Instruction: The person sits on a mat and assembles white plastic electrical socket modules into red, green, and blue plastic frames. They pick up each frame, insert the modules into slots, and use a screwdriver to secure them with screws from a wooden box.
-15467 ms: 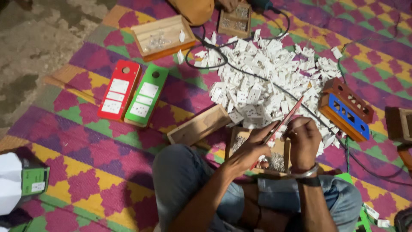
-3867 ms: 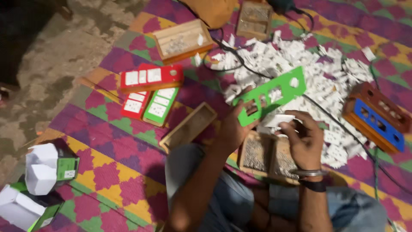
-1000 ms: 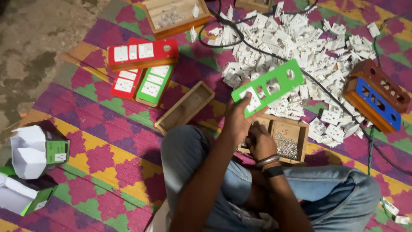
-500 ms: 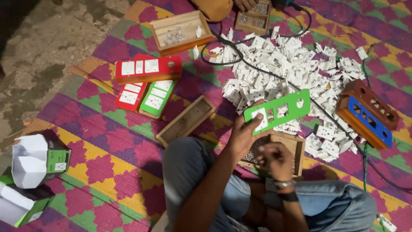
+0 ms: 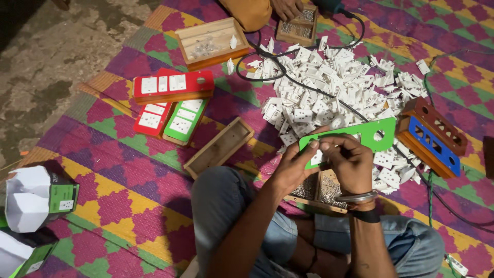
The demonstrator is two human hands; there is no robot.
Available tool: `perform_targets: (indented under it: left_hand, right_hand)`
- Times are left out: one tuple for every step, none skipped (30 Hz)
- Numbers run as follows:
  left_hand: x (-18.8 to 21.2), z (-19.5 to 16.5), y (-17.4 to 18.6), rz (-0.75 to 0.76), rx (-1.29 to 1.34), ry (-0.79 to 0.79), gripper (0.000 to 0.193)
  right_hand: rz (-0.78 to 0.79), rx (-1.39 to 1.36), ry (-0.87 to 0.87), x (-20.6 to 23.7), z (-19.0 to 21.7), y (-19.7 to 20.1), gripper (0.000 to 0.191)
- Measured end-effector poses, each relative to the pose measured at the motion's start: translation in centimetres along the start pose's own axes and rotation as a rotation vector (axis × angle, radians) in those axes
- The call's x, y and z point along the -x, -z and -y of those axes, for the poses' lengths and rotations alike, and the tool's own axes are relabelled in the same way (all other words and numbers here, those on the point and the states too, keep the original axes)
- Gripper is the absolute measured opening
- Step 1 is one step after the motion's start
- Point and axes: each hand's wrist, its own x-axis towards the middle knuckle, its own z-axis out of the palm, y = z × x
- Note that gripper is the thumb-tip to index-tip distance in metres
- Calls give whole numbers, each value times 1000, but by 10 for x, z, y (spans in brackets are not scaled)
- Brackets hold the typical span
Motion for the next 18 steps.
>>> perform_targets:
  left_hand:
    - [0,1,0,-3,5,-13,46]
    - [0,2,1,-7,11,-27,46]
    - [0,3,1,-10,17,-42,46]
    - [0,4,1,-30,-32,-27,47]
    - [0,5,1,-52,-81,-9,47]
    - [-1,6,1,-72,-131,8,47]
    - [-1,6,0,-67,-127,-12,47]
    - [-1,7,0,-62,-125,-34,46]
    - [-1,7,0,-58,-117,-56,46]
    - [-1,8,0,-65,-101,-45,46]
    - [0,9,0,-70,-85,-32,46]
    - [-1,10,0,-69,-72,-24,46]
    - [-1,12,1,-77,-82,-26,46]
    - [-1,14,2,-89,-92,-28,45]
    - [-1,16,3,-105,-98,-23,45]
    - [-1,18,5,-124,-110,-9,45]
    - [-2,20,7,-141,-125,5,45]
    - [-3,21,9,-154,-142,18,45]
  right_hand:
    - [-3,59,24,1,0,-1,9]
    - [-6,119,49,0,-1,-2,7]
    - [-35,94,-4,-1,-1,-3,8]
    - [-64,70,-55,-2,-1,-3,8]
    - [-94,44,-110,-3,-1,-3,9]
    - [-55,54,-114,-4,0,-2,8]
    - [-18,61,-112,-5,0,-2,8]
    - [20,66,-109,-5,0,-2,7]
    - [1,6,-146,-4,0,-2,8]
    - [-17,-53,-189,-3,-1,-2,9]
    - [-39,-112,-232,-1,-3,-2,10]
    - [-80,-112,-233,0,-5,-3,10]
    - [-118,-116,-230,1,-9,-4,10]
    - [-152,-120,-229,1,-13,-6,10]
    - [-166,-97,-222,0,-18,-7,15]
    - [-184,-74,-223,-1,-23,-7,20]
    - [-203,-52,-221,-3,-28,-7,26]
    - [-214,-8,-201,-4,-33,-8,32]
